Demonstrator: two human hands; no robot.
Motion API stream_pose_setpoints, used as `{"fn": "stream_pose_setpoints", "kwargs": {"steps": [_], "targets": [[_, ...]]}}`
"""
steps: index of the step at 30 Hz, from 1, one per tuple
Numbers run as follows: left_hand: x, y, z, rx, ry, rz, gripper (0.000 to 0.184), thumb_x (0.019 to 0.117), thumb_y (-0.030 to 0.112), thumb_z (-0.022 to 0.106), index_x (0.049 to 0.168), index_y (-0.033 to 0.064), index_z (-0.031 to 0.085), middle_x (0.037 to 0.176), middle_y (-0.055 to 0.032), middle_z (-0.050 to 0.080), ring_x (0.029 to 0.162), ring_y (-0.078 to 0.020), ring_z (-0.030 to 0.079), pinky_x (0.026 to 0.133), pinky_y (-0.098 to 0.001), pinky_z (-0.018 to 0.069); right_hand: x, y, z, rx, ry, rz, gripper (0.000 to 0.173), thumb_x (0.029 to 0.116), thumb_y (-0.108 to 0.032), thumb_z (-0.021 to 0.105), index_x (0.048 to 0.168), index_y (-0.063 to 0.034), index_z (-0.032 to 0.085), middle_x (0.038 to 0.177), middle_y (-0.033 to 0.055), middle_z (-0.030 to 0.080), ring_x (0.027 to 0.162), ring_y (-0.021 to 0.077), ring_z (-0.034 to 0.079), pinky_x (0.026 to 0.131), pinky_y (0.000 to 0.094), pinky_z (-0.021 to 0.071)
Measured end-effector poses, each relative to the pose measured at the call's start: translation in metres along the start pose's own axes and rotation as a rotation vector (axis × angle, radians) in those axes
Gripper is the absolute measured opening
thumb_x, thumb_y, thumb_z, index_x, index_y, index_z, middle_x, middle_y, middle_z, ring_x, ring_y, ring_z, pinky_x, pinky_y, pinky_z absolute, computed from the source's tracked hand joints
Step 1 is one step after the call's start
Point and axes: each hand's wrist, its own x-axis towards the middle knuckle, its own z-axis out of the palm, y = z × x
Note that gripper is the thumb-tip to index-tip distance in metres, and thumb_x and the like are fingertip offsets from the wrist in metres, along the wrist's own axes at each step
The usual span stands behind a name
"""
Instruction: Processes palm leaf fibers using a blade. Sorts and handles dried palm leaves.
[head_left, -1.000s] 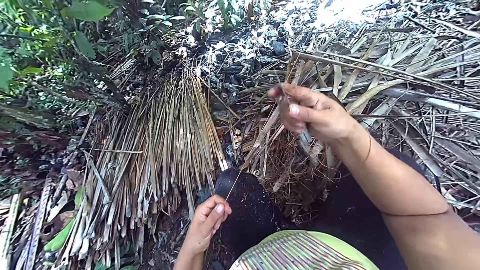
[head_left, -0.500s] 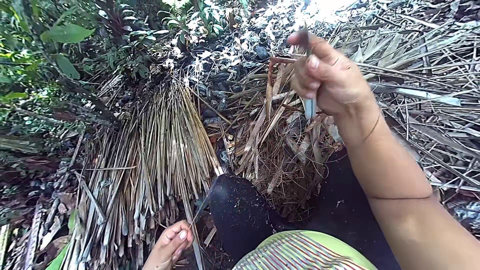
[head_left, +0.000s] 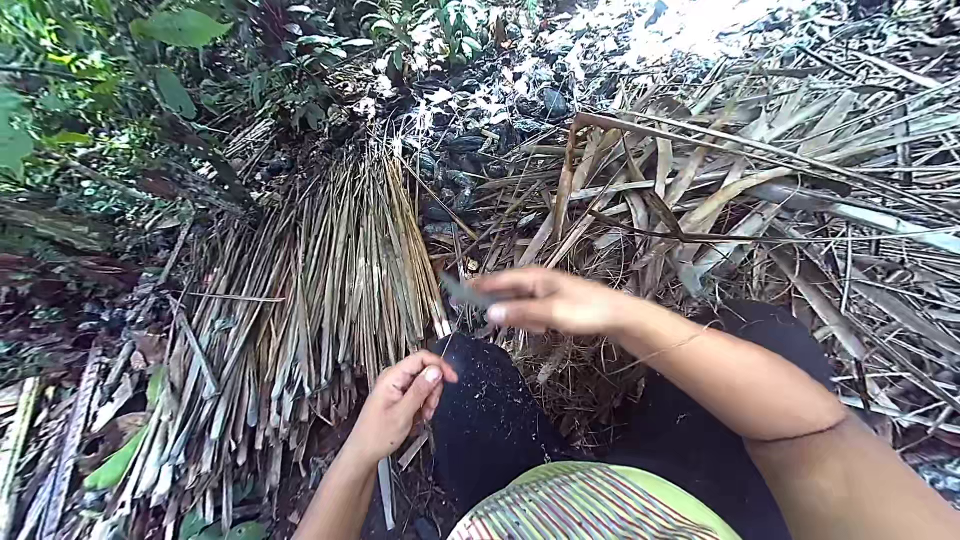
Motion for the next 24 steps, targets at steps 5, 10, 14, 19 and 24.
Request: {"fn": "stream_pose_setpoints", "kwargs": {"steps": [5, 10, 14, 19, 24], "targets": [[-0.034, -0.027, -0.040, 0.643, -0.054, 0.028, 0.034, 0.1066, 0.031, 0.050, 0.107, 0.0075, 0.075, 0.098, -0.0003, 0.076, 0.094, -0.0061, 0.070, 0.092, -0.0300, 0.0562, -0.016, -0.038, -0.064, 0.158, 0.280, -0.347, 0.035, 0.1049, -0.018, 0.044, 0.138, -0.0136, 0.053, 0.062, -0.0173, 0.045, 0.051, -0.0039, 0.043, 0.050, 0.0147, 0.0407], [-0.054, 0.032, -0.102, 0.838, 0.572, 0.110, 0.037, 0.1068, 0.028, 0.052, 0.114, -0.0059, 0.067, 0.103, -0.0119, 0.073, 0.091, -0.0116, 0.070, 0.085, -0.0340, 0.0575, -0.009, -0.034, -0.048, 0.195, 0.368, -0.250, 0.041, 0.1047, -0.017, 0.039, 0.144, -0.0085, 0.048, 0.061, -0.0140, 0.044, 0.048, -0.0025, 0.044, 0.047, 0.0138, 0.0416], [-0.050, 0.066, -0.091, 0.438, 1.047, 0.546, 0.009, 0.1041, 0.009, 0.053, 0.111, 0.0050, 0.055, 0.093, 0.0019, 0.070, 0.080, -0.0132, 0.071, 0.075, -0.0312, 0.0620, 0.006, 0.004, 0.010, 0.287, 0.044, 0.052, 0.039, 0.1043, -0.016, 0.048, 0.141, -0.0073, 0.056, 0.066, -0.0074, 0.049, 0.051, -0.0016, 0.044, 0.048, 0.0136, 0.0393], [-0.011, 0.048, 0.000, 0.039, 0.957, 0.648, 0.011, 0.1071, 0.031, 0.052, 0.112, 0.0280, 0.062, 0.103, 0.0066, 0.075, 0.093, -0.0103, 0.073, 0.085, -0.0276, 0.0611, 0.019, 0.018, 0.032, 0.505, -0.109, 0.141, 0.045, 0.1036, -0.015, 0.046, 0.149, -0.0103, 0.045, 0.066, -0.0102, 0.046, 0.053, -0.0034, 0.045, 0.051, 0.0119, 0.0396], [-0.010, 0.019, 0.051, -0.327, 0.744, 0.229, 0.024, 0.1042, 0.035, 0.056, 0.122, 0.0221, 0.065, 0.117, -0.0004, 0.076, 0.102, -0.0148, 0.074, 0.090, -0.0304, 0.0603, 0.018, 0.013, 0.009, 0.472, 0.100, 0.029, 0.042, 0.1045, -0.015, 0.045, 0.146, -0.0133, 0.050, 0.062, -0.0074, 0.047, 0.050, 0.0000, 0.045, 0.049, 0.0151, 0.0415]]}}
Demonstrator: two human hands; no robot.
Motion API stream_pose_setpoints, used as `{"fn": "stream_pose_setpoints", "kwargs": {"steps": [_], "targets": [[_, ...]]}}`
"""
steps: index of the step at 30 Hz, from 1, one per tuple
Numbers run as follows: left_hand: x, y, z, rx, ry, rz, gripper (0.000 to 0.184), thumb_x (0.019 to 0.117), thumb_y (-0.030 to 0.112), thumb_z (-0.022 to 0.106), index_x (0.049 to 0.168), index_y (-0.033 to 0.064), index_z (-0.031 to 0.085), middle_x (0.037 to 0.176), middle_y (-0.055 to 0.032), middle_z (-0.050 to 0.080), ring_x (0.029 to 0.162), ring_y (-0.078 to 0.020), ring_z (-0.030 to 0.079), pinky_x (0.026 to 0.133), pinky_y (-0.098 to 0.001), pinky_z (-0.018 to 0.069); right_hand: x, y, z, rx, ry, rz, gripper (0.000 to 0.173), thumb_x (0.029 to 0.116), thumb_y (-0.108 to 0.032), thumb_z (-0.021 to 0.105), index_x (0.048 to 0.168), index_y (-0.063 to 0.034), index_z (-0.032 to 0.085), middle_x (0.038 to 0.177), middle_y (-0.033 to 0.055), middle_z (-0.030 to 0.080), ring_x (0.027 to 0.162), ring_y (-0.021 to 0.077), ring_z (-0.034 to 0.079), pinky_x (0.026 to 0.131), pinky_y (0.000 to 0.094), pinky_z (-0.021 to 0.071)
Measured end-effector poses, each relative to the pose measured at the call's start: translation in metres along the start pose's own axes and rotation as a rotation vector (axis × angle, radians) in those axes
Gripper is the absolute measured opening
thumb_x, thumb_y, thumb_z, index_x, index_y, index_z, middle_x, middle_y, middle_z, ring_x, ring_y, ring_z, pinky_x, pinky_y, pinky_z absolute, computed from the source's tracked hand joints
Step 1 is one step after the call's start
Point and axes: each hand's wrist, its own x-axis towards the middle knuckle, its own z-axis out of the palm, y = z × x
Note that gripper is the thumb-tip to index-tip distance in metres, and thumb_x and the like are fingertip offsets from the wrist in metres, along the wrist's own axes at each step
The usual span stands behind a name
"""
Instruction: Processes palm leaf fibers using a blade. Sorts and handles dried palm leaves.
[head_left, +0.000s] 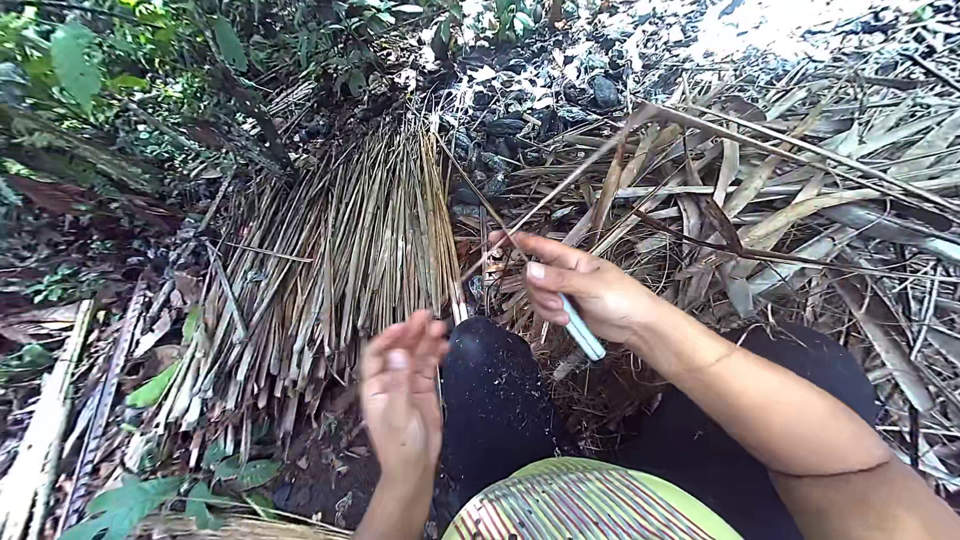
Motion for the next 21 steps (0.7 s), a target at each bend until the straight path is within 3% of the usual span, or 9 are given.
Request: {"fn": "stream_pose_setpoints", "kwargs": {"steps": [2, 5, 7, 9, 11, 13, 15, 18, 21], "targets": [[-0.014, -0.006, 0.004, 0.147, -0.194, -0.090, 0.037, 0.1044, 0.037, 0.056, 0.130, 0.0096, 0.061, 0.117, -0.0033, 0.076, 0.101, -0.0159, 0.075, 0.086, -0.0315, 0.0618, -0.002, -0.002, -0.004, -0.073, 0.069, 0.010, 0.042, 0.1045, -0.012, 0.047, 0.147, -0.0121, 0.050, 0.065, -0.0059, 0.053, 0.051, 0.0001, 0.047, 0.049, 0.0148, 0.0424], [-0.011, -0.006, 0.008, 0.606, -0.328, 0.423, 0.025, 0.1078, 0.031, 0.053, 0.124, 0.0168, 0.067, 0.119, 0.0063, 0.071, 0.111, -0.0025, 0.066, 0.096, -0.0217, 0.0551, -0.004, -0.002, -0.007, -0.148, 0.096, 0.032, 0.042, 0.1044, -0.010, 0.049, 0.146, -0.0113, 0.050, 0.069, -0.0058, 0.058, 0.051, -0.0011, 0.048, 0.049, 0.0128, 0.0421], [0.008, -0.005, 0.012, 0.856, -0.245, 0.607, 0.028, 0.1061, 0.029, 0.056, 0.127, 0.0117, 0.063, 0.127, -0.0028, 0.068, 0.123, -0.0110, 0.061, 0.105, -0.0298, 0.0494, -0.004, -0.003, -0.007, -0.181, 0.100, 0.034, 0.043, 0.1041, -0.007, 0.048, 0.147, -0.0091, 0.049, 0.070, -0.0057, 0.059, 0.052, -0.0016, 0.048, 0.048, 0.0121, 0.0416], [0.023, -0.008, 0.014, 0.877, -0.248, 0.447, 0.040, 0.1047, 0.024, 0.057, 0.134, -0.0021, 0.061, 0.125, -0.0122, 0.069, 0.118, -0.0138, 0.065, 0.102, -0.0311, 0.0513, -0.005, -0.007, -0.005, -0.216, 0.108, 0.022, 0.044, 0.1036, -0.005, 0.047, 0.147, -0.0081, 0.047, 0.072, -0.0063, 0.060, 0.052, -0.0022, 0.047, 0.048, 0.0120, 0.0401], [0.028, -0.013, 0.018, 0.645, -0.256, 0.114, 0.031, 0.1043, 0.014, 0.052, 0.129, 0.0001, 0.063, 0.097, 0.0020, 0.070, 0.082, 0.0008, 0.065, 0.074, -0.0165, 0.0553, -0.007, -0.011, -0.006, -0.260, 0.113, -0.009, 0.044, 0.1039, -0.005, 0.049, 0.148, -0.0081, 0.047, 0.073, -0.0056, 0.060, 0.052, -0.0020, 0.047, 0.047, 0.0116, 0.0395], [0.027, -0.013, 0.021, 0.297, -0.257, -0.179, 0.024, 0.1048, 0.008, 0.045, 0.110, 0.0066, 0.068, 0.073, 0.0099, 0.060, 0.060, 0.0032, 0.052, 0.057, -0.0132, 0.0455, -0.010, -0.011, -0.010, -0.293, 0.072, -0.025, 0.047, 0.1038, -0.007, 0.050, 0.150, -0.0095, 0.046, 0.074, -0.0037, 0.060, 0.051, -0.0011, 0.047, 0.047, 0.0120, 0.0402], [0.029, -0.008, 0.021, 0.000, -0.300, -0.424, 0.027, 0.1044, 0.010, 0.042, 0.098, 0.0109, 0.069, 0.063, 0.0119, 0.053, 0.053, 0.0040, 0.046, 0.052, -0.0125, 0.0408, -0.011, -0.005, -0.012, -0.270, -0.034, 0.019, 0.048, 0.1020, -0.008, 0.051, 0.149, -0.0125, 0.048, 0.072, -0.0053, 0.059, 0.052, -0.0017, 0.047, 0.048, 0.0125, 0.0407], [0.034, -0.004, 0.017, -0.276, -0.378, -0.675, 0.025, 0.1032, 0.012, 0.045, 0.092, 0.0145, 0.067, 0.060, 0.0124, 0.051, 0.050, 0.0051, 0.046, 0.049, -0.0112, 0.0391, -0.008, 0.010, -0.011, -0.227, -0.230, 0.137, 0.047, 0.1002, -0.007, 0.052, 0.147, -0.0108, 0.050, 0.073, -0.0084, 0.061, 0.054, -0.0057, 0.047, 0.050, 0.0098, 0.0388], [0.030, -0.008, 0.003, -0.366, -0.442, -0.828, 0.021, 0.1016, 0.013, 0.049, 0.090, 0.0182, 0.066, 0.060, 0.0144, 0.049, 0.049, 0.0061, 0.044, 0.047, -0.0103, 0.0370, -0.007, 0.003, -0.013, -0.254, -0.117, 0.074, 0.036, 0.1023, -0.009, 0.050, 0.138, -0.0068, 0.058, 0.072, -0.0113, 0.057, 0.053, -0.0074, 0.042, 0.049, 0.0091, 0.0357]]}}
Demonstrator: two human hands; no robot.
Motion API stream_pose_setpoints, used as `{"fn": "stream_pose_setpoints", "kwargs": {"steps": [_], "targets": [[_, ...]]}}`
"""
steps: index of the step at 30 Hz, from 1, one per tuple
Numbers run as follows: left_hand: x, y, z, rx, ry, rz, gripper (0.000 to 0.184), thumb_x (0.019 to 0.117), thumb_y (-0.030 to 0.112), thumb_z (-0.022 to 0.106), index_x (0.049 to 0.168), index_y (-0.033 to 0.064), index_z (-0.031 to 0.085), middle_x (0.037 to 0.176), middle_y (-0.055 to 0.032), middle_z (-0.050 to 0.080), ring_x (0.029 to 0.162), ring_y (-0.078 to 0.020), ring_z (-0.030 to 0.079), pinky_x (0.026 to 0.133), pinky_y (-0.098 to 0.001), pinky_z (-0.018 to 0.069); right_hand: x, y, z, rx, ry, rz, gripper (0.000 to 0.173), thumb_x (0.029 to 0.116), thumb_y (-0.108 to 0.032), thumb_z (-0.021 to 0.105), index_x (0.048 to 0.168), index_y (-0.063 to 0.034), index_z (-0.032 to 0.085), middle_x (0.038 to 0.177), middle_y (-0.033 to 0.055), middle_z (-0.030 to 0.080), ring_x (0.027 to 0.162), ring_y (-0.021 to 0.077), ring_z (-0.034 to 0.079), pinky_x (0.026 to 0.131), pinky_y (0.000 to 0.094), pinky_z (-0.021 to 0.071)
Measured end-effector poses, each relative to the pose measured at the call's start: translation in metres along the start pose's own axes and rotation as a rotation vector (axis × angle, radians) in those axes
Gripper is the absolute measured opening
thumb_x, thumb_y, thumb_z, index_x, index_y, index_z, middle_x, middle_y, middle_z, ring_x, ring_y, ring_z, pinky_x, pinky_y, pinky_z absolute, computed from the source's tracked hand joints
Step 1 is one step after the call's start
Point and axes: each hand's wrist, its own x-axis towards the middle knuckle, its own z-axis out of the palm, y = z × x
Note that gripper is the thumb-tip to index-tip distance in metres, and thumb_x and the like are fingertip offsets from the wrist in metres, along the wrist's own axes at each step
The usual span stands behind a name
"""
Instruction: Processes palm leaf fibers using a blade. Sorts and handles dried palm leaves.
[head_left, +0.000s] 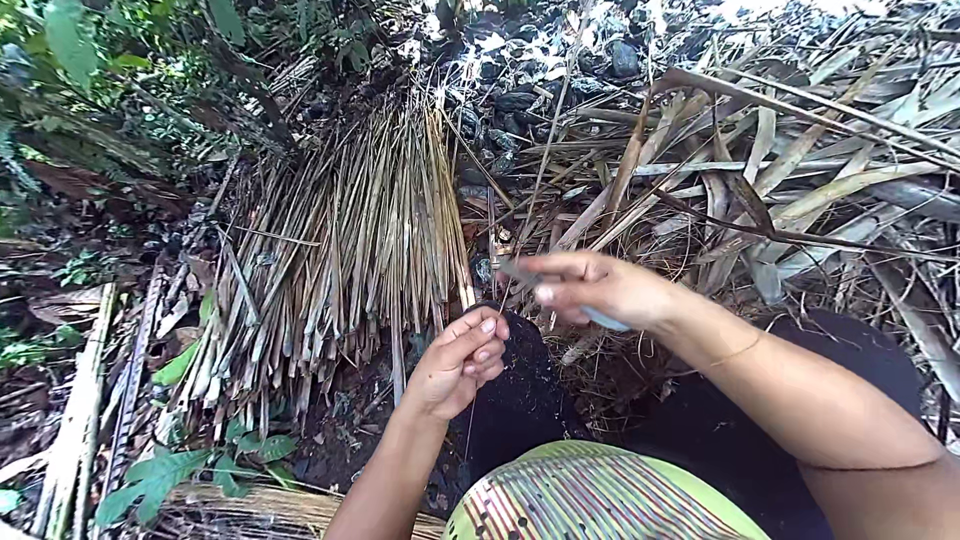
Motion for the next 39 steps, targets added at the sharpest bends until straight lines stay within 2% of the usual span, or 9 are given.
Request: {"fn": "stream_pose_setpoints", "kwargs": {"steps": [3, 5, 9, 12, 19, 24, 31, 37, 39], "targets": [[-0.012, -0.014, -0.018, -0.093, -0.069, -0.115, 0.013, 0.0996, 0.018, 0.059, 0.090, 0.0204, 0.068, 0.062, 0.0157, 0.050, 0.049, 0.0073, 0.044, 0.045, -0.0092, 0.0361, -0.001, -0.028, -0.036, -0.032, 0.269, -0.193, 0.035, 0.1041, -0.013, 0.045, 0.137, -0.0104, 0.057, 0.067, -0.0143, 0.050, 0.052, -0.0055, 0.044, 0.050, 0.0116, 0.0409], [-0.014, -0.018, -0.022, -0.155, -0.099, -0.151, 0.011, 0.0985, 0.020, 0.063, 0.088, 0.0206, 0.067, 0.062, 0.0158, 0.050, 0.048, 0.0076, 0.043, 0.044, -0.0088, 0.0355, -0.003, -0.037, -0.046, -0.001, 0.318, -0.262, 0.036, 0.1049, -0.013, 0.042, 0.139, -0.0133, 0.055, 0.065, -0.0143, 0.049, 0.051, -0.0038, 0.046, 0.049, 0.0126, 0.0435], [-0.008, -0.012, -0.021, -0.304, -0.113, -0.169, 0.015, 0.1005, 0.015, 0.056, 0.088, 0.0173, 0.064, 0.062, 0.0130, 0.050, 0.047, 0.0064, 0.044, 0.043, -0.0086, 0.0366, -0.003, 0.001, -0.003, 0.105, 0.031, 0.043, 0.038, 0.1002, -0.011, 0.050, 0.138, -0.0126, 0.057, 0.066, -0.0100, 0.053, 0.050, -0.0039, 0.045, 0.048, 0.0126, 0.0410], [-0.009, -0.010, -0.021, -0.404, -0.119, -0.185, 0.012, 0.0989, 0.012, 0.058, 0.088, 0.0160, 0.063, 0.066, 0.0111, 0.053, 0.047, 0.0060, 0.046, 0.043, -0.0083, 0.0386, 0.004, 0.021, 0.019, 0.085, -0.159, 0.225, 0.031, 0.1032, -0.012, 0.050, 0.133, -0.0100, 0.057, 0.070, -0.0120, 0.051, 0.053, -0.0061, 0.043, 0.050, 0.0108, 0.0366], [-0.015, -0.018, -0.029, -0.459, -0.168, -0.234, 0.013, 0.0982, 0.014, 0.062, 0.086, 0.0161, 0.065, 0.064, 0.0116, 0.052, 0.047, 0.0059, 0.046, 0.043, -0.0082, 0.0382, 0.005, -0.010, -0.008, 0.085, 0.213, -0.010, 0.036, 0.1025, -0.008, 0.047, 0.137, -0.0092, 0.058, 0.071, -0.0077, 0.054, 0.051, -0.0022, 0.044, 0.047, 0.0124, 0.0391], [-0.009, -0.017, -0.037, -0.536, -0.172, -0.220, 0.006, 0.0961, 0.012, 0.064, 0.090, 0.0131, 0.064, 0.068, 0.0079, 0.056, 0.049, 0.0034, 0.049, 0.045, -0.0095, 0.0412, 0.005, 0.026, 0.030, 0.089, -0.126, 0.306, 0.039, 0.1048, -0.012, 0.049, 0.144, -0.0071, 0.050, 0.076, -0.0081, 0.053, 0.055, -0.0039, 0.043, 0.051, 0.0130, 0.0376], [-0.034, -0.036, -0.068, -0.434, -0.189, -0.267, 0.009, 0.0967, 0.018, 0.066, 0.088, 0.0153, 0.068, 0.066, 0.0106, 0.054, 0.048, 0.0053, 0.048, 0.044, -0.0090, 0.0393, 0.008, -0.020, -0.035, 0.068, 0.303, -0.051, 0.033, 0.1057, -0.010, 0.042, 0.134, -0.0068, 0.058, 0.066, -0.0102, 0.050, 0.050, -0.0034, 0.043, 0.046, 0.0119, 0.0387], [-0.033, -0.036, -0.076, -0.429, -0.165, -0.257, 0.010, 0.0964, 0.017, 0.066, 0.086, 0.0152, 0.067, 0.065, 0.0102, 0.053, 0.048, 0.0049, 0.047, 0.044, -0.0093, 0.0384, 0.011, 0.026, 0.009, 0.116, 0.001, 0.249, 0.033, 0.1043, -0.008, 0.049, 0.136, -0.0079, 0.055, 0.069, -0.0090, 0.050, 0.052, -0.0039, 0.042, 0.050, 0.0121, 0.0377], [-0.043, -0.042, -0.085, -0.380, -0.138, -0.269, 0.011, 0.0963, 0.019, 0.066, 0.086, 0.0168, 0.068, 0.065, 0.0118, 0.053, 0.047, 0.0059, 0.046, 0.043, -0.0087, 0.0376, 0.012, 0.015, -0.011, 0.038, 0.120, 0.168, 0.030, 0.1055, -0.009, 0.047, 0.133, -0.0049, 0.058, 0.072, -0.0098, 0.052, 0.053, -0.0052, 0.042, 0.050, 0.0114, 0.0378]]}}
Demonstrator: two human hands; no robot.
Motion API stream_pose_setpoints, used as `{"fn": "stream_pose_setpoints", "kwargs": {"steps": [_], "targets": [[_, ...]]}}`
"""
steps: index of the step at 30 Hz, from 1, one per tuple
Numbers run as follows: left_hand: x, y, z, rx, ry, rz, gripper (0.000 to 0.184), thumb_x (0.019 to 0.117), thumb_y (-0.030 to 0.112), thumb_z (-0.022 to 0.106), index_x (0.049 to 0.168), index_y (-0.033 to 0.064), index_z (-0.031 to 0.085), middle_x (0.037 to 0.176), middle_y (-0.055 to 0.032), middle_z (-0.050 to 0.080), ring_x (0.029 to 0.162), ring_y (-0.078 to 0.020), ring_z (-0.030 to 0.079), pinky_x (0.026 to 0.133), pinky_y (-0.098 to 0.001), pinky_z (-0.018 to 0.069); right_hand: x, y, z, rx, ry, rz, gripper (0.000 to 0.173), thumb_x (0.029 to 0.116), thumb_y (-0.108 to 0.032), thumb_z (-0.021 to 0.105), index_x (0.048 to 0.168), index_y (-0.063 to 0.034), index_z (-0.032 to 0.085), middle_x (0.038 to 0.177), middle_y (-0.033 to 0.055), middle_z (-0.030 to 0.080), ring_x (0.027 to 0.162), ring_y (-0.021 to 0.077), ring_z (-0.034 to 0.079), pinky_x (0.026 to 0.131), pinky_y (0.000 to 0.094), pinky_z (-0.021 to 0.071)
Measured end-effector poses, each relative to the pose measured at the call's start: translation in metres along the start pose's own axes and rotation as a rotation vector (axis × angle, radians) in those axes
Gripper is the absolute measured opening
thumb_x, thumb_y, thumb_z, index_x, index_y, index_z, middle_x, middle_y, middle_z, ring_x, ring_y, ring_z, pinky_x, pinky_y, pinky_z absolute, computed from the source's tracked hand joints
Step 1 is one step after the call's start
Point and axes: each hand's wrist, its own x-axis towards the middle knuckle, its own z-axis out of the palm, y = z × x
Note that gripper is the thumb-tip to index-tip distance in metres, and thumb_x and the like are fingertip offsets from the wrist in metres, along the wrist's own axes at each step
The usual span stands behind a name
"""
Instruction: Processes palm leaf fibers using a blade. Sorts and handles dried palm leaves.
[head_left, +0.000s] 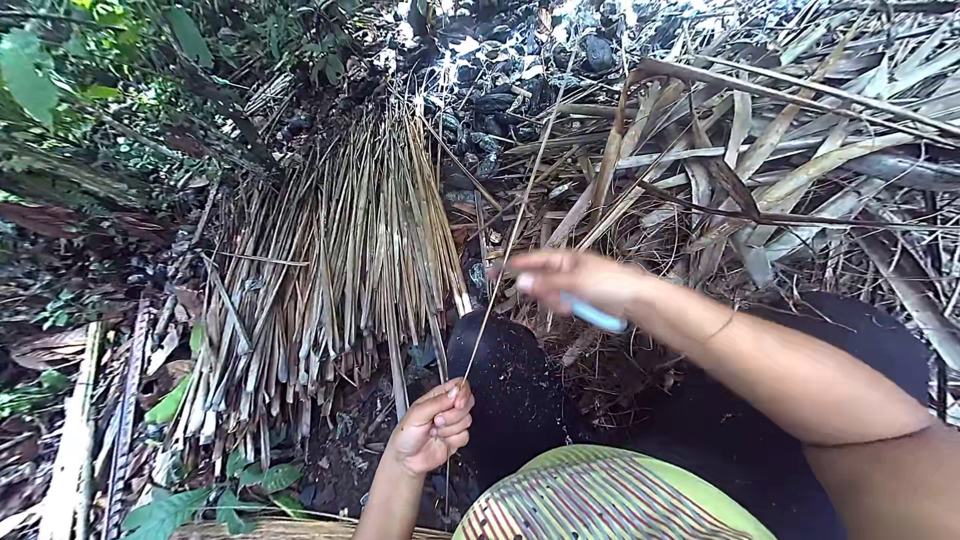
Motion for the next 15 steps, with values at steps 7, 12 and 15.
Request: {"fn": "stream_pose_setpoints", "kwargs": {"steps": [7, 12, 15], "targets": [[-0.029, -0.016, -0.023, -0.066, 0.026, -0.041, 0.010, 0.0958, 0.019, 0.067, 0.087, 0.0143, 0.069, 0.067, 0.0100, 0.055, 0.048, 0.0052, 0.048, 0.043, -0.0089, 0.0388, -0.002, -0.025, -0.041, 0.028, 0.258, -0.241, 0.032, 0.1048, -0.010, 0.043, 0.133, -0.0085, 0.057, 0.067, -0.0103, 0.049, 0.050, -0.0022, 0.043, 0.049, 0.0142, 0.0406], [-0.028, -0.010, -0.022, -0.012, 0.033, -0.043, 0.009, 0.0951, 0.020, 0.069, 0.086, 0.0162, 0.069, 0.066, 0.0115, 0.054, 0.048, 0.0058, 0.047, 0.043, -0.0088, 0.0380, 0.014, 0.000, -0.040, -0.061, 0.039, -0.092, 0.027, 0.1052, -0.009, 0.046, 0.128, -0.0049, 0.060, 0.070, -0.0105, 0.053, 0.052, -0.0052, 0.044, 0.050, 0.0115, 0.0399], [-0.028, -0.015, -0.025, 0.018, 0.062, -0.072, 0.009, 0.0938, 0.021, 0.070, 0.085, 0.0176, 0.070, 0.064, 0.0124, 0.053, 0.046, 0.0058, 0.045, 0.042, -0.0091, 0.0374, 0.010, -0.030, -0.117, -0.055, 0.443, -0.285, 0.026, 0.1077, -0.013, 0.040, 0.124, -0.0095, 0.060, 0.067, -0.0126, 0.047, 0.052, -0.0027, 0.044, 0.051, 0.0143, 0.0423]]}}
